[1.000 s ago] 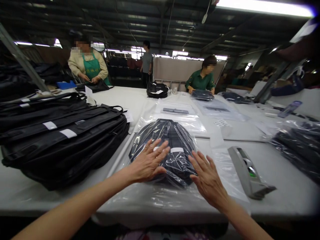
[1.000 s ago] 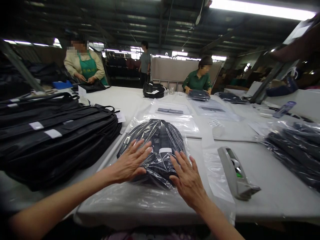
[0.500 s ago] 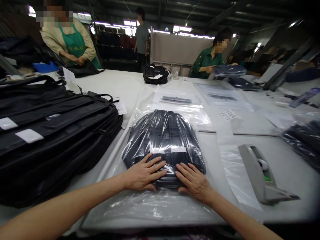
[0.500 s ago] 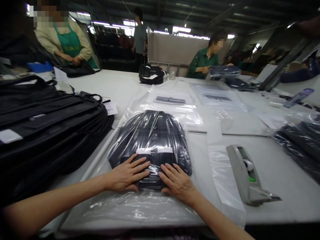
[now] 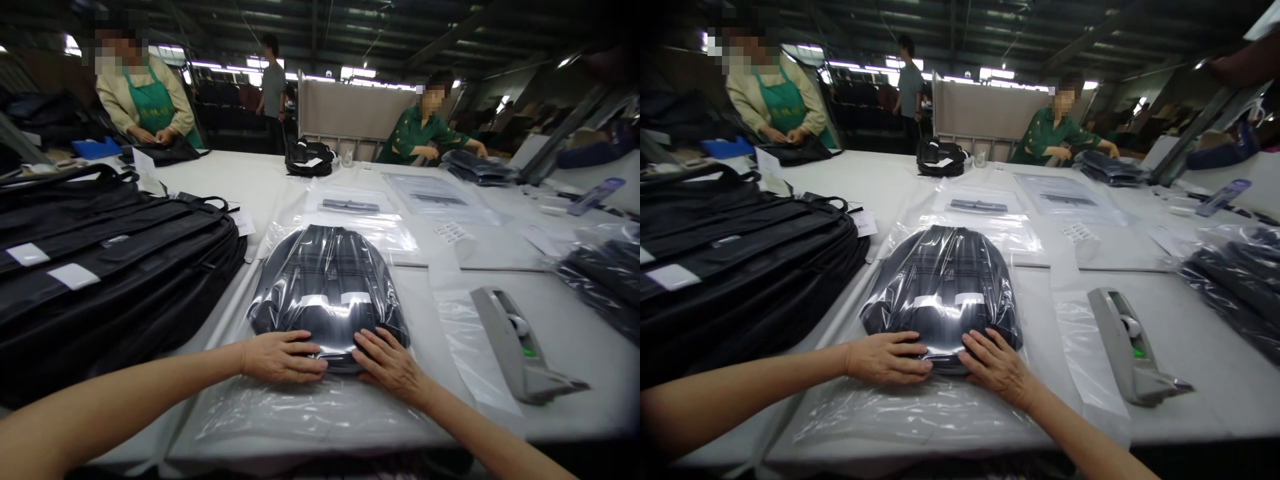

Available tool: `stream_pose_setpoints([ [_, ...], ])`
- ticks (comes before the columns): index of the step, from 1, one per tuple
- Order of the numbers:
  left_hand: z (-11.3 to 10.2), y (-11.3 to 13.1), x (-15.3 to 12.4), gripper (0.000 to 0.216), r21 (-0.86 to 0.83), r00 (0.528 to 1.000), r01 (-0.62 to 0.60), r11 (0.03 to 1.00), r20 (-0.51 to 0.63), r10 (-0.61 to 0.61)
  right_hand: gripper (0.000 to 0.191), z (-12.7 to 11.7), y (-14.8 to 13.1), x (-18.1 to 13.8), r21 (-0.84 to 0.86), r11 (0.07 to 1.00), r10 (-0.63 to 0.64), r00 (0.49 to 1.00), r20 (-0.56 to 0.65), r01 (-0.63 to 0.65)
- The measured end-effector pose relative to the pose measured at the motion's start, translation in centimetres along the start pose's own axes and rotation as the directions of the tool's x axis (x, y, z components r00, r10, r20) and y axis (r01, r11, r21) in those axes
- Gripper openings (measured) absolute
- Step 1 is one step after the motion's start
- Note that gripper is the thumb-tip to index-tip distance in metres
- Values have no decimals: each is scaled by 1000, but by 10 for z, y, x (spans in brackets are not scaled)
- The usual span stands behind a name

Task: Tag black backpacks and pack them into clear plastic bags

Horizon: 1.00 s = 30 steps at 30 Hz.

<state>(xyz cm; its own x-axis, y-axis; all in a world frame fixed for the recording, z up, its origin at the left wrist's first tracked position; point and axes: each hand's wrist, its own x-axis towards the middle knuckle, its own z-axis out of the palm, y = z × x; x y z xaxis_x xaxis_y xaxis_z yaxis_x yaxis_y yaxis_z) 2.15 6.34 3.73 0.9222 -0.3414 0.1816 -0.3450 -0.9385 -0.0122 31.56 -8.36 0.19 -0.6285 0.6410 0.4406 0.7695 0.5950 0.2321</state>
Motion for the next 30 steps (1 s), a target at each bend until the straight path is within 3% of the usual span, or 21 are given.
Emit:
stream_pose_setpoints([
  [5,-11,6,0,35,74,999,2,997,36,-5,26,-3,-4,2,1,1000,-18,1000,-24,18],
  [9,-33,15,24,30,38,998,49,998,37,-51,24,-7,-6,9,-22,1000,-8,999,-33,8],
  [12,-39,17,42,27,7,992,125,992,-25,-125,23,-11,-8,15,-18,1000,22,999,-50,-23],
  [18,-12,4,29,35,-91,981,85,992,-165,-99,39,-24,-15,21,44,998,51,997,50,-53],
  [21,-2,3,21,42,-104,982,88,991,-159,-103,43,-20,-22,20,66,992,114,992,-47,-111],
  [24,-6,7,23,38,-141,979,109,984,-154,-131,39,-5,-27,19,83,986,154,975,-163,-142],
  [30,-12,15,25,33,-60,962,208,976,-166,-216,35,5,-24,17,92,990,125,964,-236,-106],
])
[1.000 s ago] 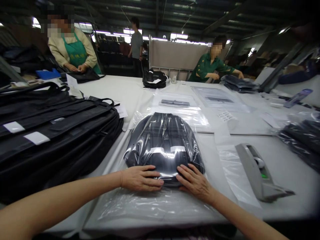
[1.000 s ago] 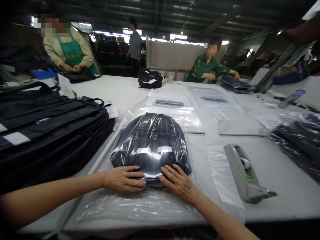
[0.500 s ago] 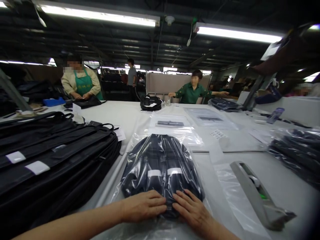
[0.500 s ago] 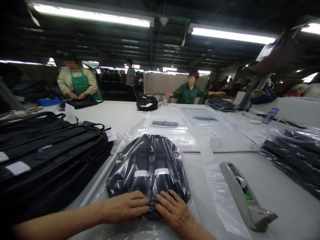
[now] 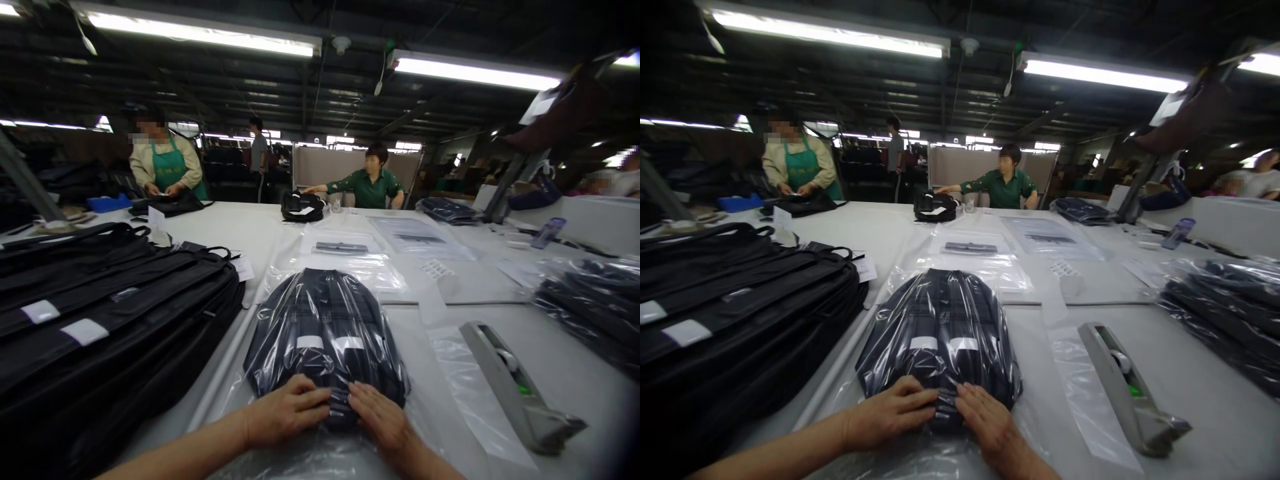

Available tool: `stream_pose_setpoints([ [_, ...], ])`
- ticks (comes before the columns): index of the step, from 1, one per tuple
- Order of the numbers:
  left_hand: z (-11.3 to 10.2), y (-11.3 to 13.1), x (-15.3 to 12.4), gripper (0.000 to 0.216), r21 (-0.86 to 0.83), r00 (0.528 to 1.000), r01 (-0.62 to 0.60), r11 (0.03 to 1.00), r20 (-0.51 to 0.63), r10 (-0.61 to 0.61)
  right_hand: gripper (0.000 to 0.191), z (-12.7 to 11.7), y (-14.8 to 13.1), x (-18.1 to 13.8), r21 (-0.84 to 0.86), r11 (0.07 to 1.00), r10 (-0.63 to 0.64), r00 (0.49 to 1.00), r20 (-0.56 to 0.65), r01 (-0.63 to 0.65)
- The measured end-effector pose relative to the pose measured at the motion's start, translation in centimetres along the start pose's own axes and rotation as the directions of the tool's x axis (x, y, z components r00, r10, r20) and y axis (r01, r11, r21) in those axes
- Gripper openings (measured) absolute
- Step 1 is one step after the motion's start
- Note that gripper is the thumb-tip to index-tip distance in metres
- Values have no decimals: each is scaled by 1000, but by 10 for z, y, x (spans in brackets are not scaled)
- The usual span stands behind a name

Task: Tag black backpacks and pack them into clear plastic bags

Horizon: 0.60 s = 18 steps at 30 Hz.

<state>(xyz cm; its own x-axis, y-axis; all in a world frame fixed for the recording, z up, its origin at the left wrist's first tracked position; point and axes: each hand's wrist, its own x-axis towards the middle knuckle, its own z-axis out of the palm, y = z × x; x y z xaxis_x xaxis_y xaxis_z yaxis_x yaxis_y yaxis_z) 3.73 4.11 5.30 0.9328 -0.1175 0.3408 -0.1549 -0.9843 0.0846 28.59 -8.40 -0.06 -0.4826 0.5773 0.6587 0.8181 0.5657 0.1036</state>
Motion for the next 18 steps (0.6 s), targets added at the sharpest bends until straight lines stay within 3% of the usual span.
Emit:
stream_pose_setpoints([
  [5,11,-2,-12,33,-56,989,-87,995,-123,80,31,-16,3,7,49,998,32,998,49,-34],
  [10,13,-4,-20,32,-77,986,-105,991,-136,93,24,-28,7,7,194,981,-2,994,105,-18],
  [14,8,-5,-26,28,-137,986,-165,977,-60,158,20,-38,11,4,252,966,-113,972,205,59],
  [18,8,-8,-29,33,-282,988,-152,947,-5,157,18,-35,12,-3,259,963,-127,969,213,69],
])
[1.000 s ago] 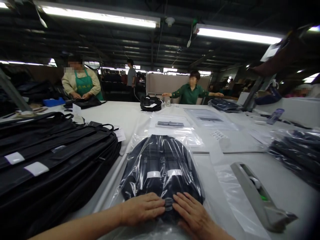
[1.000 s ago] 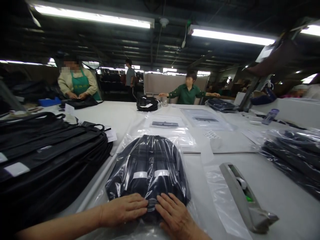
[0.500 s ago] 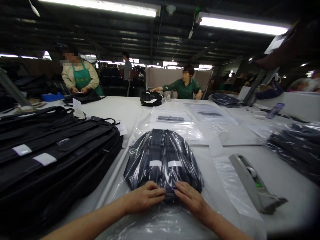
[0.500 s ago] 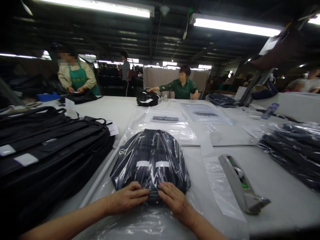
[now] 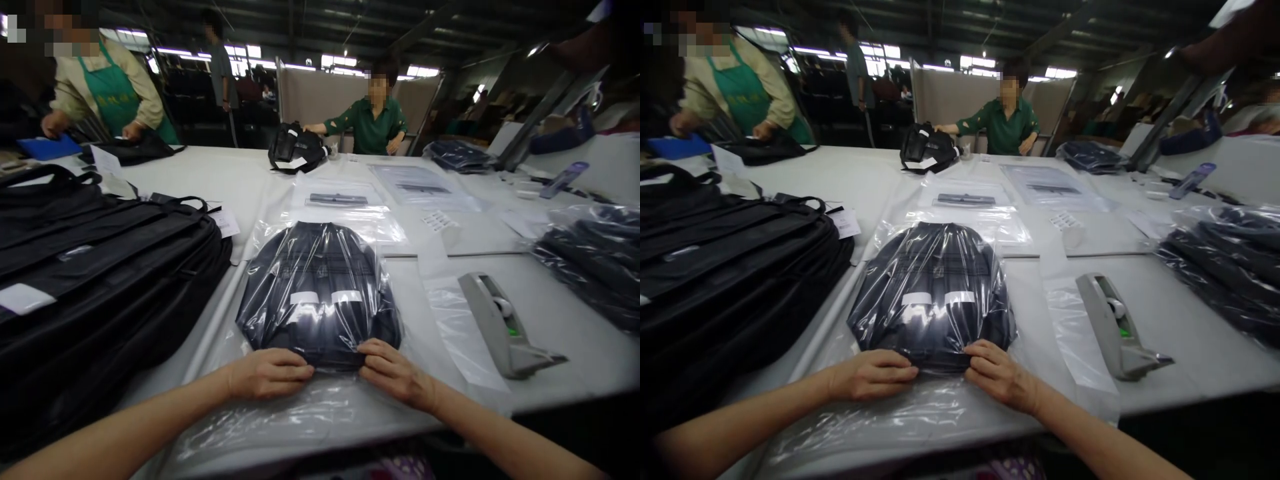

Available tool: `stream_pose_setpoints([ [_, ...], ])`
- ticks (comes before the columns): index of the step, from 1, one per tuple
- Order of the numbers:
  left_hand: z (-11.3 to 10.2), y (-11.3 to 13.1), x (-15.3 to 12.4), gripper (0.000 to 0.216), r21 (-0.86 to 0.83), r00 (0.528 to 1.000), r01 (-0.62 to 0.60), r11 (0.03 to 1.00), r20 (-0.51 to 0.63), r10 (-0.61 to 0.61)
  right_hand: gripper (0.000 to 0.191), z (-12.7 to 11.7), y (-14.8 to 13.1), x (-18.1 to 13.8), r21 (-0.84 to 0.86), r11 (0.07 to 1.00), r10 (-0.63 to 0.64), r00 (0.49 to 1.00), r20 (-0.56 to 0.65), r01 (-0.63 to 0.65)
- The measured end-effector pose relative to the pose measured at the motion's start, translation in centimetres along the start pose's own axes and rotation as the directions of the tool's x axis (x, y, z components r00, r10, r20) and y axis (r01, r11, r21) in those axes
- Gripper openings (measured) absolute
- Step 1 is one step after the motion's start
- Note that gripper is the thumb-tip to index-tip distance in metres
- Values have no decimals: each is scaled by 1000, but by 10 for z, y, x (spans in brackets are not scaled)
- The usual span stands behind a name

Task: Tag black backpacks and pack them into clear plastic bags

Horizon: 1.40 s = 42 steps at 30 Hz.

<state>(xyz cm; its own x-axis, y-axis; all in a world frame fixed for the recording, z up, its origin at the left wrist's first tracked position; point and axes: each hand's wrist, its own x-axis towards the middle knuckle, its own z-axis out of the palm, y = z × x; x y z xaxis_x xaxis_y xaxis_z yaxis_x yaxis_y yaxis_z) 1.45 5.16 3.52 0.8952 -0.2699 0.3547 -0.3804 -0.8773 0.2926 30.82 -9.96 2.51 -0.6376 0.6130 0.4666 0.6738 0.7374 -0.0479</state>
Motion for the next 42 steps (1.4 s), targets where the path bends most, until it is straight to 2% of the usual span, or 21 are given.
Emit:
stream_pose_setpoints([
  [4,7,-3,-1,33,16,996,-39,999,79,38,21,2,-3,-2,22,1000,17,999,31,-17],
  [7,14,-2,-3,34,94,989,-20,995,146,6,23,-11,-8,0,90,993,54,980,194,-72],
  [10,15,4,-3,38,95,980,60,994,185,-77,52,-24,-15,1,153,983,49,943,330,-104],
  [11,13,7,-2,40,76,973,98,992,204,-111,55,-26,-18,0,155,982,45,933,357,-107],
  [13,9,15,2,43,43,950,175,984,256,-181,48,-25,-23,-3,116,986,67,922,381,-120],
  [15,5,25,7,45,43,927,253,967,274,-255,37,-21,-27,-8,63,991,84,924,373,-116],
  [20,7,50,17,48,91,865,451,888,200,-460,9,-12,-31,-18,-52,998,49,944,326,-34],
  [24,16,62,17,81,99,806,543,834,217,-550,16,-9,-30,-17,-66,996,84,952,294,-67],
  [25,20,64,17,84,113,789,569,814,204,-580,18,-7,-29,-17,-61,995,97,958,270,-83],
  [27,30,65,16,69,157,758,621,768,131,-639,22,-4,-27,-16,-55,993,114,975,189,-105],
  [30,46,63,16,31,168,750,655,737,-21,-661,18,1,-24,-18,-43,995,96,992,83,-93],
  [33,50,61,19,30,82,710,704,705,-104,-697,36,3,-25,-21,-2,998,64,993,97,-64],
  [35,48,62,20,33,48,688,725,687,-94,-720,33,2,-26,-23,-12,997,76,990,120,-75],
  [37,46,64,19,33,54,709,705,707,-82,-700,15,-1,-26,-23,-35,996,88,989,119,-84],
  [42,57,61,2,27,215,811,579,786,-250,-529,13,-8,-20,-23,16,997,74,990,120,-76],
])
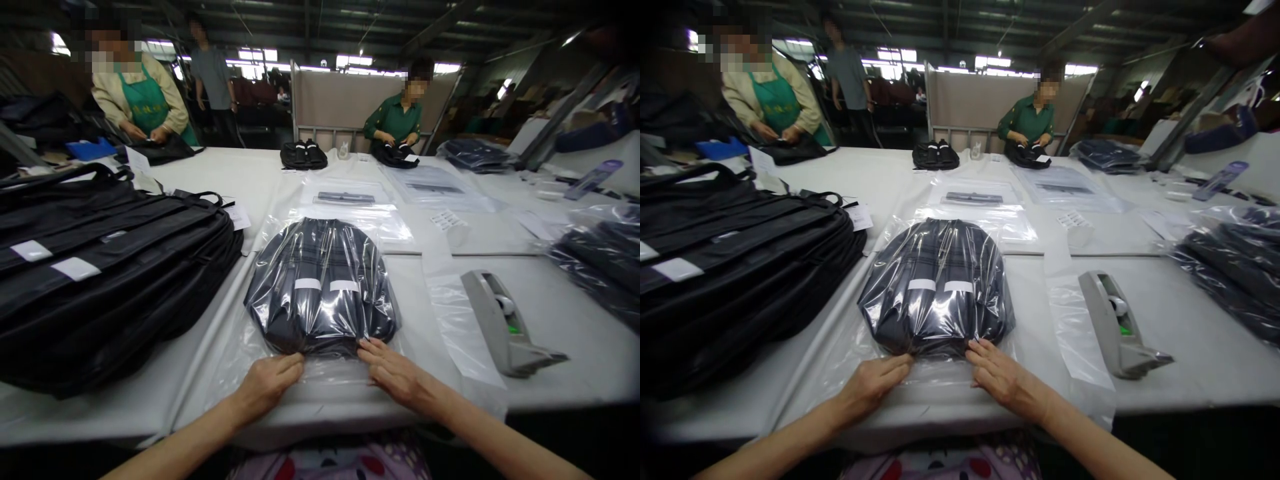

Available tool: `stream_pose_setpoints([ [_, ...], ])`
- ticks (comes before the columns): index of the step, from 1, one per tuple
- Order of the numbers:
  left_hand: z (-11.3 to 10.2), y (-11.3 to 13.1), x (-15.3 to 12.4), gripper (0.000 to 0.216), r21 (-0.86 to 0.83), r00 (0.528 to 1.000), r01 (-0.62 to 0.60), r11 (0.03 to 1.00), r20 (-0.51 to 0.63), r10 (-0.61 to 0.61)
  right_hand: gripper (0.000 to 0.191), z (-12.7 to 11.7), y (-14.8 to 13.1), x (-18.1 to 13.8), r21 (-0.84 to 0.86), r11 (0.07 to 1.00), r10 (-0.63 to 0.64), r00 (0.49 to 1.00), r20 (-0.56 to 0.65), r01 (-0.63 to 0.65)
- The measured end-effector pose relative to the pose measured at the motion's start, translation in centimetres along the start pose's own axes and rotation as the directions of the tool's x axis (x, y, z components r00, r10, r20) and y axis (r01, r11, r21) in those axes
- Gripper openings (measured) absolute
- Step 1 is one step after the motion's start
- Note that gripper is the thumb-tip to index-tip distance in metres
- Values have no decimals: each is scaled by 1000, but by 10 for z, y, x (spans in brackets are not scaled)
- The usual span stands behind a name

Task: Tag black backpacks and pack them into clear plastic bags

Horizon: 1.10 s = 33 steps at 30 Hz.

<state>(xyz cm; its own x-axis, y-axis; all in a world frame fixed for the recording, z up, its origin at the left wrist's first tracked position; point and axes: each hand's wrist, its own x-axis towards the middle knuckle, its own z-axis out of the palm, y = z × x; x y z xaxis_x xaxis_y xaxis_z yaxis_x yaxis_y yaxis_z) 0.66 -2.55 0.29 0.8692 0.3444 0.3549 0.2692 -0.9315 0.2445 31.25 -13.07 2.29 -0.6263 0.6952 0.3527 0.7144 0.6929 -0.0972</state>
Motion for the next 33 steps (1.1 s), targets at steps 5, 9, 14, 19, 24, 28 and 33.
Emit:
stream_pose_setpoints([
  [5,3,-9,-4,22,98,988,-100,990,-106,110,14,-1,6,1,-15,1000,25,997,-77,-27],
  [9,-7,-10,3,20,81,988,-93,992,-119,102,13,5,11,0,44,996,87,985,-152,-81],
  [14,-17,-11,17,24,-102,998,51,994,33,-48,20,14,16,3,167,978,162,960,-226,-126],
  [19,-18,0,34,33,-374,909,387,843,1,-416,21,11,13,14,252,893,438,845,-306,-372],
  [24,-21,5,51,43,-435,773,601,670,102,-627,23,10,18,24,420,699,690,700,-184,-579],
  [28,-26,-1,65,50,-513,678,683,520,181,-712,26,12,24,32,504,570,792,598,-125,-649],
  [33,-30,-15,81,56,-446,592,788,424,362,-720,31,7,32,46,531,428,869,494,-20,-731],
])
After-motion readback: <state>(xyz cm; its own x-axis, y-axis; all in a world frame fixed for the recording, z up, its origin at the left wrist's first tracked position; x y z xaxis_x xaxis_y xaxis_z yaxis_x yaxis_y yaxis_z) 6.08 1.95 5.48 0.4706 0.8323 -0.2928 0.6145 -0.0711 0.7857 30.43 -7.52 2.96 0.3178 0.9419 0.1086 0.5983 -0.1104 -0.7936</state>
